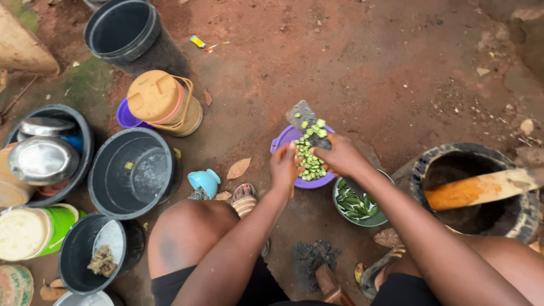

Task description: Slicing okra into a small purple bowl using a large knife.

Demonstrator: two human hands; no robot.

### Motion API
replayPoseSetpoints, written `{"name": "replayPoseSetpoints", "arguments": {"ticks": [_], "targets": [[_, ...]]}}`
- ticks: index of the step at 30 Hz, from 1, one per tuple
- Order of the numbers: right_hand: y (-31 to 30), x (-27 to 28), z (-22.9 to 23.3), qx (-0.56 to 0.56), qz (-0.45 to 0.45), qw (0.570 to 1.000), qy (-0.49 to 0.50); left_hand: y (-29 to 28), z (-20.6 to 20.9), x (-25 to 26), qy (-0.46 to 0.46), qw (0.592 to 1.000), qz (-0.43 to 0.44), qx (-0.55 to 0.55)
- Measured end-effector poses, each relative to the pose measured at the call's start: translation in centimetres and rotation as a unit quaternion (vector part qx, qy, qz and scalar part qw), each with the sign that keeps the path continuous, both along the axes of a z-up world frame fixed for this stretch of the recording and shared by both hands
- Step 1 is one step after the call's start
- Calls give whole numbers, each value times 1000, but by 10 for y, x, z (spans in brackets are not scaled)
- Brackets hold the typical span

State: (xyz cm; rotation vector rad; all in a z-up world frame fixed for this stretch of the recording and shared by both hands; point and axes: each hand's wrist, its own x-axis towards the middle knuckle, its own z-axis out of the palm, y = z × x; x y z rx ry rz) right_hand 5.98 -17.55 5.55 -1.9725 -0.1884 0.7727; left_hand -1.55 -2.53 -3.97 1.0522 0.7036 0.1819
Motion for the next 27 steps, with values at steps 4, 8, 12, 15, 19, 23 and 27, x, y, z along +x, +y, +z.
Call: {"name": "replayPoseSetpoints", "arguments": {"ticks": [4,8,12,15,19,23,27], "targets": [[-3,-4,13,-44,26,996,-69,-34,-106,-26,91,983,-122,99],[-7,-4,17,-75,58,983,-154,-93,-112,-29,5,835,-417,359],[-10,-8,26,-105,78,979,-155,-156,-157,-10,-48,682,-540,490],[-14,-12,14,-86,87,970,-210,-152,-173,7,-37,685,-538,490],[-16,-20,46,-98,85,982,-133,-146,-183,32,-23,686,-534,494],[-31,-14,41,-118,93,982,-113,-149,-189,54,-17,679,-539,498],[-39,-2,43,-89,86,983,-136,-149,-188,65,-8,669,-545,505]]}}
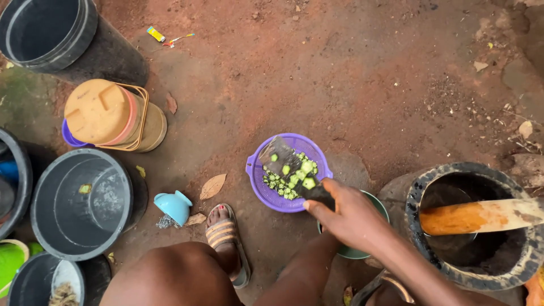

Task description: Slicing okra into a small purple bowl using a large knife.

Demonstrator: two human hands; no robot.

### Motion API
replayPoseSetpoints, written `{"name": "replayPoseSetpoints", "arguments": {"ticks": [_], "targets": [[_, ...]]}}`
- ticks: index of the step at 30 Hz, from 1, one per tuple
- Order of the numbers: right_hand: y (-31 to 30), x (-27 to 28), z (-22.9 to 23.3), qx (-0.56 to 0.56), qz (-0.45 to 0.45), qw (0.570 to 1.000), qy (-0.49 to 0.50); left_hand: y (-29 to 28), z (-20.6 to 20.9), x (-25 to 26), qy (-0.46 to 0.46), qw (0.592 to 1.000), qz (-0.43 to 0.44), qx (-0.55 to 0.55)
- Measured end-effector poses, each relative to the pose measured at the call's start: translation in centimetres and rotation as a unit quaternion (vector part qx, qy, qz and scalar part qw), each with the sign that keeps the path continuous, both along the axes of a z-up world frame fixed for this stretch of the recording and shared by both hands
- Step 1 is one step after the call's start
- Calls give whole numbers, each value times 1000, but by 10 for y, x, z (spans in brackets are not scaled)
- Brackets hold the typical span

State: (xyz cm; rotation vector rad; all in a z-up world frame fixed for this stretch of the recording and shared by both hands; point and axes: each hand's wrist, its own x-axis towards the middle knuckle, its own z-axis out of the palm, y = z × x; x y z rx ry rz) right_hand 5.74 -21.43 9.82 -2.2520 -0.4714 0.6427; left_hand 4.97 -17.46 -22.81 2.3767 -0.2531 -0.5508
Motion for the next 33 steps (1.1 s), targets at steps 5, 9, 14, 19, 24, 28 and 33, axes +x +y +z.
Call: {"name": "replayPoseSetpoints", "arguments": {"ticks": [5,9,14,19,24,28,33], "targets": [[6,10,15,-58,-44,992,99,3,13,-13,10,1000,1,26],[-1,11,10,-12,-25,999,20,-2,35,-32,9,999,2,47],[-2,12,19,54,-52,996,45,24,96,-44,24,999,30,20],[-1,13,8,152,-64,974,156,97,207,-44,-20,981,175,-82],[0,2,25,258,-74,942,203,165,312,-74,-82,970,220,-70],[3,0,8,300,-75,921,236,200,290,-80,-96,943,246,-202],[15,-17,16,272,-110,929,225,192,285,-64,53,854,254,-450]]}}
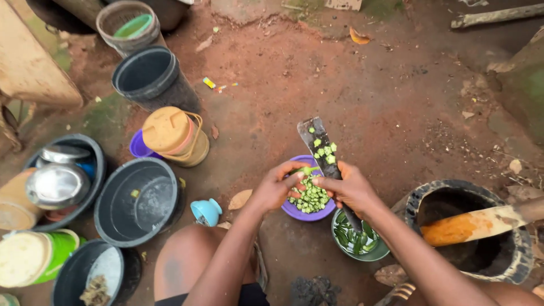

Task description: Slicing okra into a small purple bowl using a large knife.

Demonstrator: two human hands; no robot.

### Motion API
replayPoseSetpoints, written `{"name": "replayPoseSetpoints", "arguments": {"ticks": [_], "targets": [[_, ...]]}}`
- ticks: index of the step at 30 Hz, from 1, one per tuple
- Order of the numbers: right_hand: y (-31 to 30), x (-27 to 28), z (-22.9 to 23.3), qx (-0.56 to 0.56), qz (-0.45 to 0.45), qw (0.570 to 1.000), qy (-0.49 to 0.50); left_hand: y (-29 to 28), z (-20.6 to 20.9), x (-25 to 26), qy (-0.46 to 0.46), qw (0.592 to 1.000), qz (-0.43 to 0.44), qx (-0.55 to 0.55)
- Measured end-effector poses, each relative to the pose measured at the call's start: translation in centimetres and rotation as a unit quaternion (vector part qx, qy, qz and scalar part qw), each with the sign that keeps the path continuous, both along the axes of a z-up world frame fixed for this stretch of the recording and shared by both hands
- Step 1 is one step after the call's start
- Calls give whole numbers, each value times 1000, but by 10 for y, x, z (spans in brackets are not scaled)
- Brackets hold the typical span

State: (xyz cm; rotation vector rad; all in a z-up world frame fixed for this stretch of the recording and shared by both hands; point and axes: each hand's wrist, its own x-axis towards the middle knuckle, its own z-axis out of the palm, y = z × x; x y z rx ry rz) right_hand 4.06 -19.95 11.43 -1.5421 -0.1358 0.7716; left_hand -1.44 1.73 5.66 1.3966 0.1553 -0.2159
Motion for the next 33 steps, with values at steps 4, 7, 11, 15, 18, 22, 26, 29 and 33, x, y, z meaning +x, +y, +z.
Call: {"name": "replayPoseSetpoints", "arguments": {"ticks": [4,7,11,15,18,22,26,29,33], "targets": [[6,5,-6,17,-16,998,-54,-8,2,10,-19,999,-47,-6],[7,9,-14,-23,-33,996,-75,-9,-12,19,-38,996,-80,-6],[10,10,-17,1,-22,994,-109,-8,-27,24,-66,995,-79,1],[10,9,-18,8,-26,991,-131,-13,-42,27,-85,994,-64,-14],[11,7,-20,-6,-28,995,-96,-13,-38,25,-70,996,-56,-29],[16,0,-23,-13,-24,997,-70,-10,-32,18,-60,997,-50,-28],[20,-8,-26,-20,-41,992,-120,-11,-27,11,-67,997,-27,8],[21,-7,-21,-16,-47,991,-121,-17,9,2,-109,988,7,112],[22,-5,-12,-44,-49,996,-51,-26,54,-15,-269,869,91,405]]}}
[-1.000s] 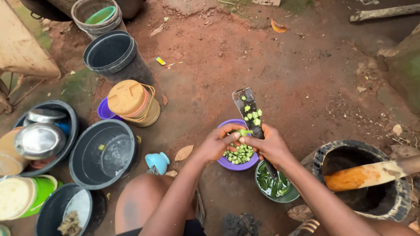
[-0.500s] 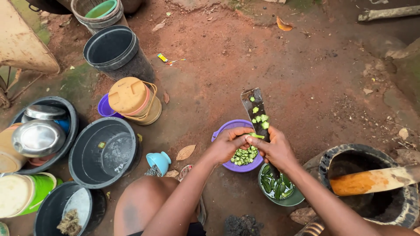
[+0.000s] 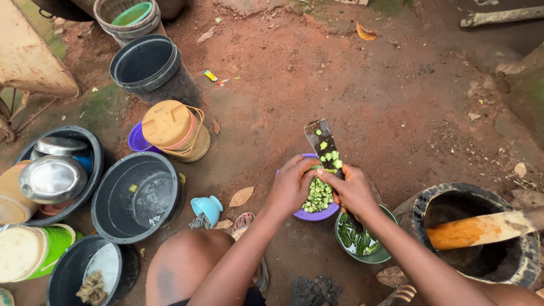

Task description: Slicing okra into a small purple bowl using a large knife.

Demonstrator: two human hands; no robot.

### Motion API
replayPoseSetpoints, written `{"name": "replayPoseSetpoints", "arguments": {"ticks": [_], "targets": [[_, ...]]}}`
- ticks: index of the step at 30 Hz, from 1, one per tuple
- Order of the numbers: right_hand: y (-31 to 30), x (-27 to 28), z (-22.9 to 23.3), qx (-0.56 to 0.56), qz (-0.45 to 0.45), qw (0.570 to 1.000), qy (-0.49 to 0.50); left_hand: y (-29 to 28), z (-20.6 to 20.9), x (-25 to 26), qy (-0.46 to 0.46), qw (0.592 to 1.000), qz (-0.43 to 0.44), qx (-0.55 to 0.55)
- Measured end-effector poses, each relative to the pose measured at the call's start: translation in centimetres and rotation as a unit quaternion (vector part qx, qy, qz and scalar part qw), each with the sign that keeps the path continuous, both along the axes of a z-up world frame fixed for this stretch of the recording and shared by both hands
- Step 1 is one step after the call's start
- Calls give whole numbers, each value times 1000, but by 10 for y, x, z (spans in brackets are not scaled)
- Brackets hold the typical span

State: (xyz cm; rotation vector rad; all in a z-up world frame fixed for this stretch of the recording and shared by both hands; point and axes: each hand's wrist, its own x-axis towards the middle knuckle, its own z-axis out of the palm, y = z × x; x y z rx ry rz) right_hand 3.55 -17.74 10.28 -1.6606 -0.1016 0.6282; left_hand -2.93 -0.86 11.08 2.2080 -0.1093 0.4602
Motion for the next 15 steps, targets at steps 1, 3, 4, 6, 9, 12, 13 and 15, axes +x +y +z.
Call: {"name": "replayPoseSetpoints", "arguments": {"ticks": [1,3,4,6,9,12,13,15], "targets": [[1,0,4,1,0,1000,-2,0,3,1,-2,1000,0,1],[2,-3,10,-19,-5,999,29,-1,8,0,-24,994,59,90],[1,-1,9,-20,-4,999,30,-2,6,3,-23,994,60,90],[0,2,5,-58,4,998,-3,-4,2,9,93,987,118,-51],[-5,11,-6,-94,4,995,-31,4,-61,28,195,878,75,-430],[-8,16,-13,-78,30,995,-56,1,-69,26,210,715,-6,-667],[-7,16,-10,-77,30,995,-56,1,-68,27,211,715,-6,-667],[-6,16,-3,-84,52,995,-27,-1,-67,28,223,653,-21,-724]]}}
